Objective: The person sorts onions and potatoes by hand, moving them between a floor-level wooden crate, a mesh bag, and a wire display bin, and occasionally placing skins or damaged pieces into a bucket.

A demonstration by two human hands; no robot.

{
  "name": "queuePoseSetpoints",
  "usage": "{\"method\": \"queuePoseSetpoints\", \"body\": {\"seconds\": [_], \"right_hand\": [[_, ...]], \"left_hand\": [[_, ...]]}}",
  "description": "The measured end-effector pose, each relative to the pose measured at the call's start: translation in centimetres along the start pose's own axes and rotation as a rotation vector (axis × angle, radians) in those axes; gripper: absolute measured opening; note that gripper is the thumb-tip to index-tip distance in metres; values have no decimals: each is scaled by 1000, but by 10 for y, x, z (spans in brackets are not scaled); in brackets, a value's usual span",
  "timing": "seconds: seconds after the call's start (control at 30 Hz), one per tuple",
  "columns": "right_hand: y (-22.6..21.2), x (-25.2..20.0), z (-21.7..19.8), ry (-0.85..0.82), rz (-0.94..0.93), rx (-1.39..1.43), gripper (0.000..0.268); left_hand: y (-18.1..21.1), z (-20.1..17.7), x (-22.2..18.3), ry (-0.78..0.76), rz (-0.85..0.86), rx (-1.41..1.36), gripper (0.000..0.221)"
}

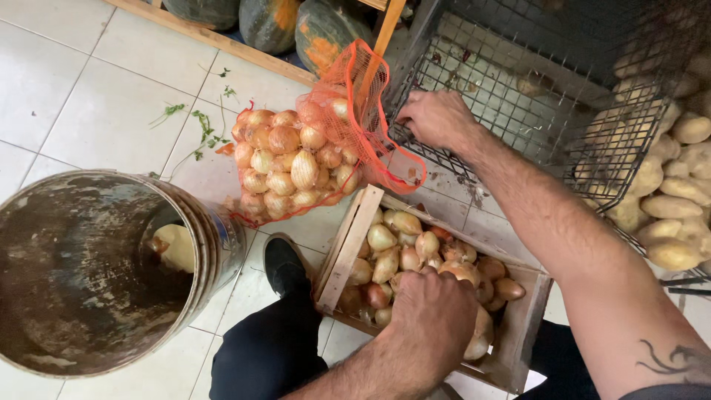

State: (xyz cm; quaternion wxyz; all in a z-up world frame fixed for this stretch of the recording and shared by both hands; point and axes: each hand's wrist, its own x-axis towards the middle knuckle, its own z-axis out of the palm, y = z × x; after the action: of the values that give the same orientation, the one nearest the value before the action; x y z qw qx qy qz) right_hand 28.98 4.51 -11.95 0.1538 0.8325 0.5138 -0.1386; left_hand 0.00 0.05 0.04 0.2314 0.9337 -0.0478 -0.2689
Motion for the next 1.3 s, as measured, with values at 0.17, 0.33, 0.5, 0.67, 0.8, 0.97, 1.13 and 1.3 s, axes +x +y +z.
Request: {"method": "queuePoseSetpoints", "body": {"seconds": [0.17, 0.33, 0.5, 0.67, 0.8, 0.97, 1.13, 1.3], "right_hand": [[6, 6, 3, -77, -33, -28, 37], [3, 13, 4, -102, -61, -89, 30], [14, 4, -26, -168, 39, 370, 32], [47, 24, 12, 368, 192, 595, 16], [39, 43, 39, 361, 349, 561, 24], [41, 28, 31, 735, 373, 998, 2], [11, -45, -35, 341, -46, 2037, 7], [-133, -76, -114, -33, -409, 1737, 14]], "left_hand": [[1, -2, 3, -28, -3, -18, 21], [2, 1, 8, -81, -1, 37, 25], [2, 7, 11, -35, -16, 2, 24], [5, 4, 12, -101, 17, 4, 24], [7, 12, 19, -33, 7, -30, 27], [5, 1, 18, -92, -4, -45, 28], [15, -7, 17, -62, -23, -91, 23], [58, 73, 68, -113, -82, -32, 48]]}}
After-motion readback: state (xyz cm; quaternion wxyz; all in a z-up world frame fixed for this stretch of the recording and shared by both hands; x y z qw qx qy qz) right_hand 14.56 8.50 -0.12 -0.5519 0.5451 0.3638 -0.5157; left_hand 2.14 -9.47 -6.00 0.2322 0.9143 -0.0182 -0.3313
